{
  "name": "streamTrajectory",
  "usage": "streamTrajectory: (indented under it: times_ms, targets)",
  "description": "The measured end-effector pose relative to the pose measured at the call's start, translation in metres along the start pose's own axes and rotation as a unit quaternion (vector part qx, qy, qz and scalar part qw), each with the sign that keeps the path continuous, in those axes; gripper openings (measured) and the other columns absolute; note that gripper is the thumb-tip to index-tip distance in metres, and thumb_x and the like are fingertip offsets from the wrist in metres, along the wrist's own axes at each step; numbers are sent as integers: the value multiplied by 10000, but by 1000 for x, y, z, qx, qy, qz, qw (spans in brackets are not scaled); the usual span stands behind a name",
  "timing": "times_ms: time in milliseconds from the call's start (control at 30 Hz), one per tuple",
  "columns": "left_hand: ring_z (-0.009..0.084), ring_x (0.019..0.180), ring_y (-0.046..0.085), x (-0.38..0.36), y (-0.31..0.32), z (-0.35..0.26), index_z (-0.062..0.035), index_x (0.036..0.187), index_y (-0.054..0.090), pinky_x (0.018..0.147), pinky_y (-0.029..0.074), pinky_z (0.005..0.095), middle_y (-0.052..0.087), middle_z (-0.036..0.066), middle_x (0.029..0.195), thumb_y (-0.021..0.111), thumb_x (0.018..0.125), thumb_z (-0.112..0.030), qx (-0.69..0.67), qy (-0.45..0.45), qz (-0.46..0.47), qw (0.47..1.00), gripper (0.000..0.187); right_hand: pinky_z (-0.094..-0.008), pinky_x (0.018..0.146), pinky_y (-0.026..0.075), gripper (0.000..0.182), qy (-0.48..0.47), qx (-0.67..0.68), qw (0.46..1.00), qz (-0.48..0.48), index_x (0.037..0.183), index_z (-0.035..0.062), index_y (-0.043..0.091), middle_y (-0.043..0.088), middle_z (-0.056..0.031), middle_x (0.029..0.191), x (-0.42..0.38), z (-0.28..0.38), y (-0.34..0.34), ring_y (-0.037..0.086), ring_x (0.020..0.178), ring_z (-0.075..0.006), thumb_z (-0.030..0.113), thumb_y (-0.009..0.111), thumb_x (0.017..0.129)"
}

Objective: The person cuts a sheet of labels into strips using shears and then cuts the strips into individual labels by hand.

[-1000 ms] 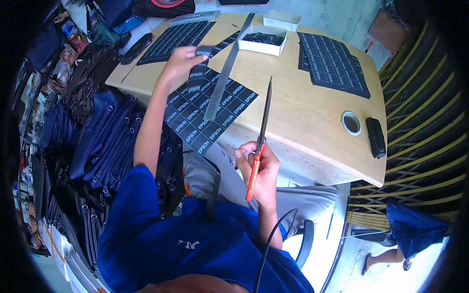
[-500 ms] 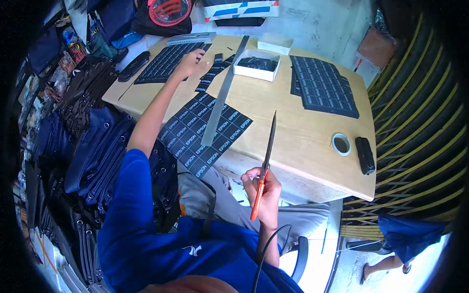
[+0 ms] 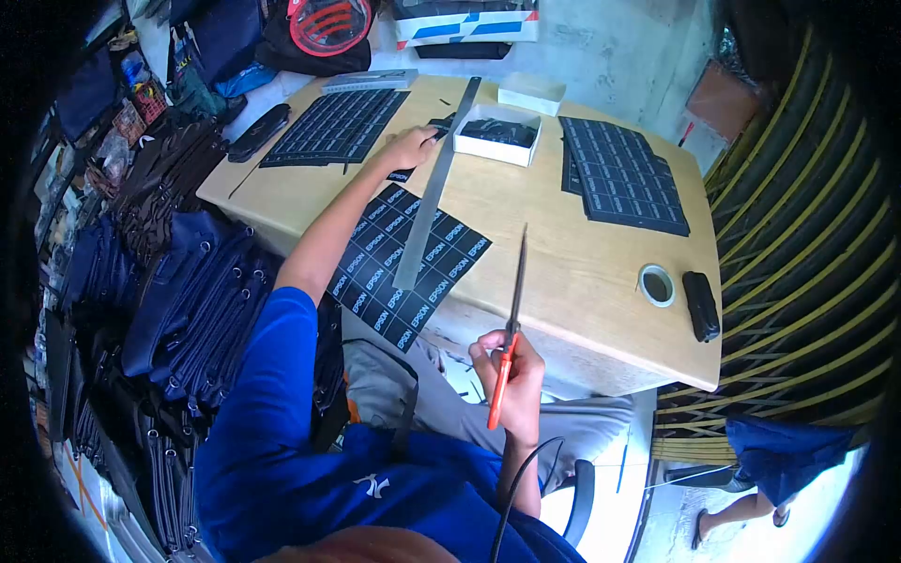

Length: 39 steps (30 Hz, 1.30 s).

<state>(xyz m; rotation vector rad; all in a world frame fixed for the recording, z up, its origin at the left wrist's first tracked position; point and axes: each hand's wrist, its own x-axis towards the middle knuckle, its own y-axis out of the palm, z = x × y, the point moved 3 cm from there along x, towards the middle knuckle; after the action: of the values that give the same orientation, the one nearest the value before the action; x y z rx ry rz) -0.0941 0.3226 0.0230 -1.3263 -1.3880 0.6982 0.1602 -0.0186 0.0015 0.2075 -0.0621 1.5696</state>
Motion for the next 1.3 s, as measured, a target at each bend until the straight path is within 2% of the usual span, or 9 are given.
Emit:
streamTrajectory:
  times_ms: [167,233,267,433,500,567,867,1033,1300]
  targets:
    - [353,1134,523,4,-3,-20,-107,1242,534,967,363,512,573,155,1205,429,911,-254,-28,-3,26,999,377,-186,438,237,97,6,0,1000,-12,862,17,562,422,96,545,4,3,-3,328,482,20,28,652,828]
    - [329,1190,479,5,-6,-28,-121,1251,526,960,314,612,538,124,1262,410,917,-245,-5,-40,78,996,375,-185,439,234,100,-8,1,1000,-7,861,19,561,410,98,543,3,0,-3,324,482,19,37,655,831]
    - [335,1175,485,11,2,-22,-96,1204,546,940,327,621,539,137,1249,412,918,-227,-10,-32,43,999,342,-186,436,229,105,-1,-1,1000,-4,862,19,561,392,102,541,2,-1,-4,318,479,20,43,659,832]
    - [347,1171,469,38,27,-2,-87,1164,564,986,297,612,504,135,1261,433,910,-226,-16,56,0,998,317,-189,430,220,111,-4,18,1000,-3,864,18,564,371,106,537,1,-3,-10,308,474,21,46,665,829]
    - [341,1203,429,15,5,-24,-88,1165,562,999,286,612,463,109,1280,443,903,-206,79,-35,-1,996,311,-186,430,223,108,-6,9,1000,-14,864,16,565,372,106,536,2,-4,-12,306,473,21,44,663,829]
    - [331,1233,389,19,6,-22,-98,1177,555,993,288,620,423,89,1294,455,897,-206,87,-32,9,996,316,-185,430,226,106,-4,12,1000,-20,863,17,564,374,106,536,2,-4,-14,307,473,20,42,661,828]
    - [350,1193,459,20,2,-20,-137,1256,514,1000,261,624,558,155,1213,460,893,-225,37,-42,38,998,378,-179,439,251,105,-3,14,1000,-12,858,19,559,400,96,550,4,-9,-16,331,485,17,37,659,827]
    - [366,1107,534,31,10,-11,-179,1249,537,946,325,595,594,158,1168,407,902,-244,-10,-26,35,999,376,-177,447,270,109,-2,19,1000,-12,864,19,560,435,86,566,4,-7,-11,359,493,16,33,660,824]
    - [311,1255,361,29,8,-19,-163,1294,484,967,289,607,414,53,1362,418,896,-233,59,-18,34,997,409,-175,450,278,110,17,13,1000,-8,870,21,562,454,83,580,5,-10,-13,374,498,14,43,662,829]
